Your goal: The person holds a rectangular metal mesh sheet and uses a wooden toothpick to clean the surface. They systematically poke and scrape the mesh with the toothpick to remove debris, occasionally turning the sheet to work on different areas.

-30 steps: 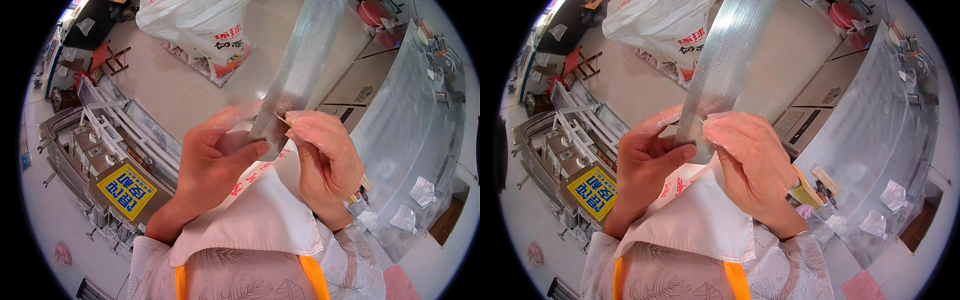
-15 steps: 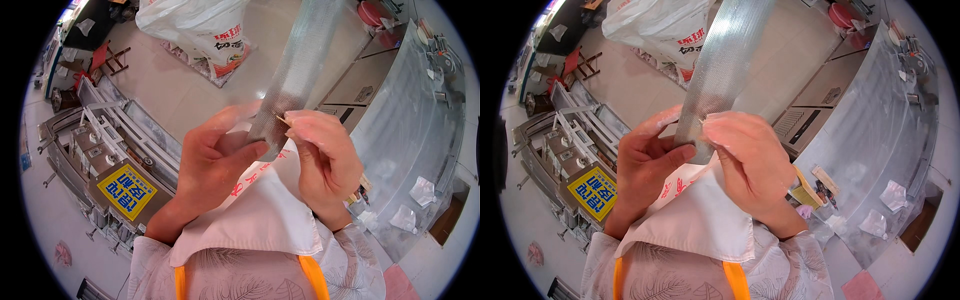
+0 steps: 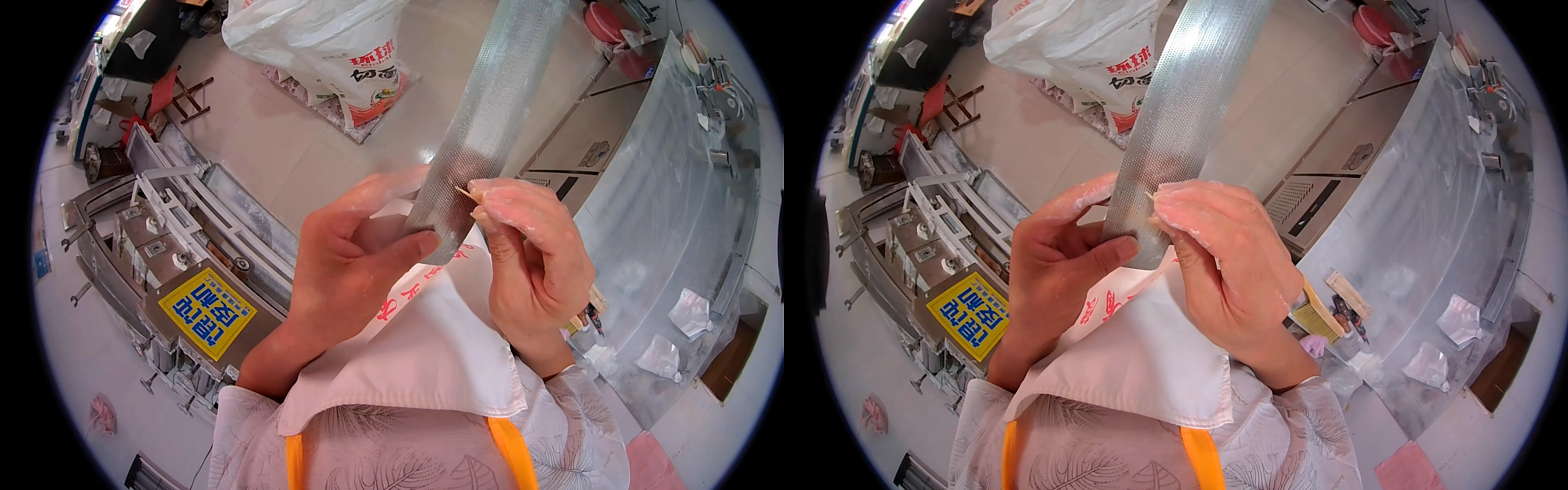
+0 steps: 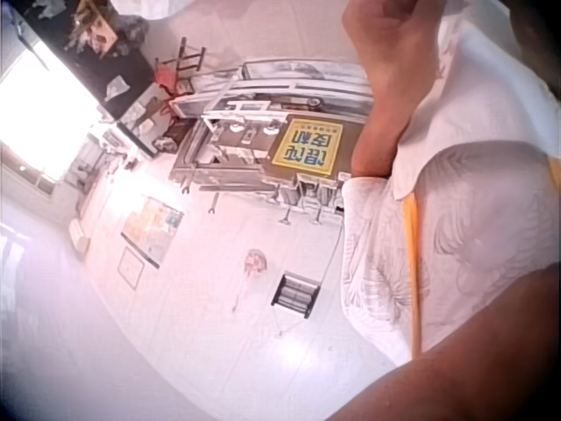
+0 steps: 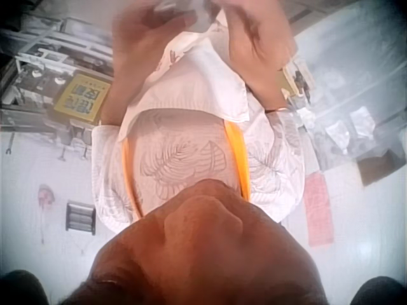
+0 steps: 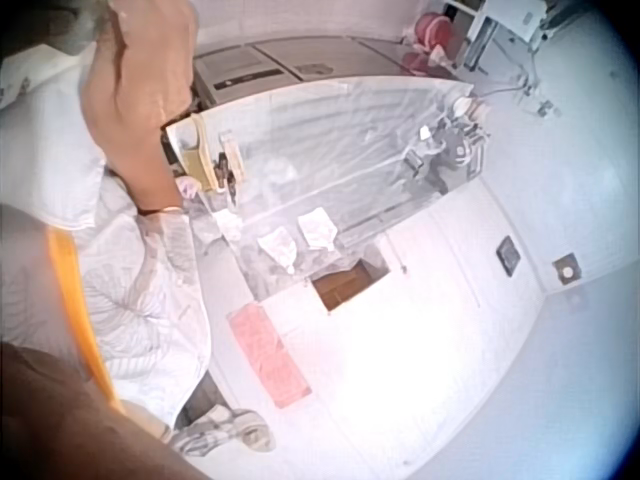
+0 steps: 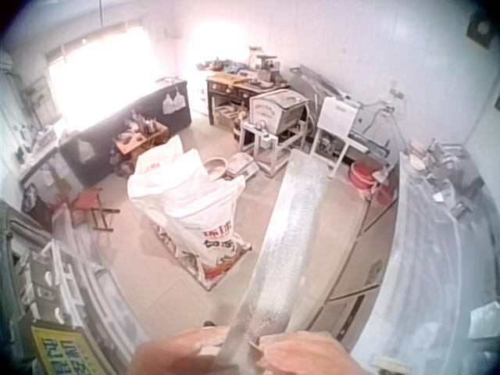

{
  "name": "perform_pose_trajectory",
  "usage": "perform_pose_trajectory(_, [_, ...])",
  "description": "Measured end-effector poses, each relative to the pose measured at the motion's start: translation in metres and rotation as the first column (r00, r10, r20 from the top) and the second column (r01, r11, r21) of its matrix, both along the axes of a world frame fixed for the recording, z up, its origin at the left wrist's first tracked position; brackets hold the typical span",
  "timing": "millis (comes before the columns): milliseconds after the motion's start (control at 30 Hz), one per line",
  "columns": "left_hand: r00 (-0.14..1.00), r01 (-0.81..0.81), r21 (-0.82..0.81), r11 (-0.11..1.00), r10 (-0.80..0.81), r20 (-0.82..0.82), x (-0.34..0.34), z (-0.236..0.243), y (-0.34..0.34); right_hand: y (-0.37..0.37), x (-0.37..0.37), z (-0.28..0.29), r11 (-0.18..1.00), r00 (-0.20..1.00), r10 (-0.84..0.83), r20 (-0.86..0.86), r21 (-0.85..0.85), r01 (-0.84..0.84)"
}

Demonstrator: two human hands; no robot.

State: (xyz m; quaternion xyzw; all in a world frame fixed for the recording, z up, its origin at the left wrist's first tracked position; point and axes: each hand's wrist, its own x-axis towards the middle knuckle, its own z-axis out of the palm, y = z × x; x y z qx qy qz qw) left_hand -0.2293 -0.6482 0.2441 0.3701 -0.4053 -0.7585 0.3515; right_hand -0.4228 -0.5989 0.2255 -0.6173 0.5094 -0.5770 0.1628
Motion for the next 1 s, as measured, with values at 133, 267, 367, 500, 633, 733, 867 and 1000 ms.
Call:
perform_pose_trajectory(133, [1.0, 0.0, 0.051, 0.999, 0.001, -0.019, -0.001, 0.003, -0.002, 0.001, 0.0, 0.0, 1.0, 1.0, -0.001, 0.021, 0.015, 0.0])
perform_pose_trajectory(267, [0.999, 0.002, 0.028, 1.0, -0.001, -0.042, 0.0, 0.0, -0.002, 0.001, -0.004, 0.004, 0.998, 0.998, 0.061, -0.02, 0.031, -0.06])
perform_pose_trajectory(367, [1.0, 0.003, 0.04, 0.999, -0.002, -0.024, 0.0, 0.001, -0.003, 0.0, -0.004, 0.006, 0.996, 0.995, 0.087, -0.043, 0.019, -0.086])
perform_pose_trajectory(500, [1.0, 0.003, 0.039, 0.999, -0.003, 0.011, -0.001, 0.003, -0.003, -0.001, -0.003, 0.008, 0.996, 0.995, 0.087, -0.054, 0.007, -0.087])
perform_pose_trajectory(633, [1.0, 0.023, 0.01, 1.0, -0.023, 0.007, 0.0, 0.002, -0.005, -0.001, -0.002, 0.009, 0.997, 0.994, 0.079, -0.072, 0.001, -0.079])
perform_pose_trajectory(733, [0.999, 0.015, 0.001, 1.0, -0.015, 0.029, 0.0, 0.003, -0.004, -0.002, -0.001, 0.01, 0.997, 0.994, 0.074, -0.085, -0.009, -0.075])
perform_pose_trajectory(867, [0.999, 0.024, 0.002, 1.0, -0.024, 0.034, 0.001, 0.002, -0.004, -0.001, 0.001, 0.01, 0.998, 0.994, 0.065, -0.089, -0.009, -0.066])
perform_pose_trajectory(1000, [0.999, 0.033, -0.022, 0.999, -0.033, 0.014, 0.001, 0.002, -0.004, 0.0, 0.002, 0.011, 0.998, 0.995, 0.054, -0.086, -0.006, -0.055])
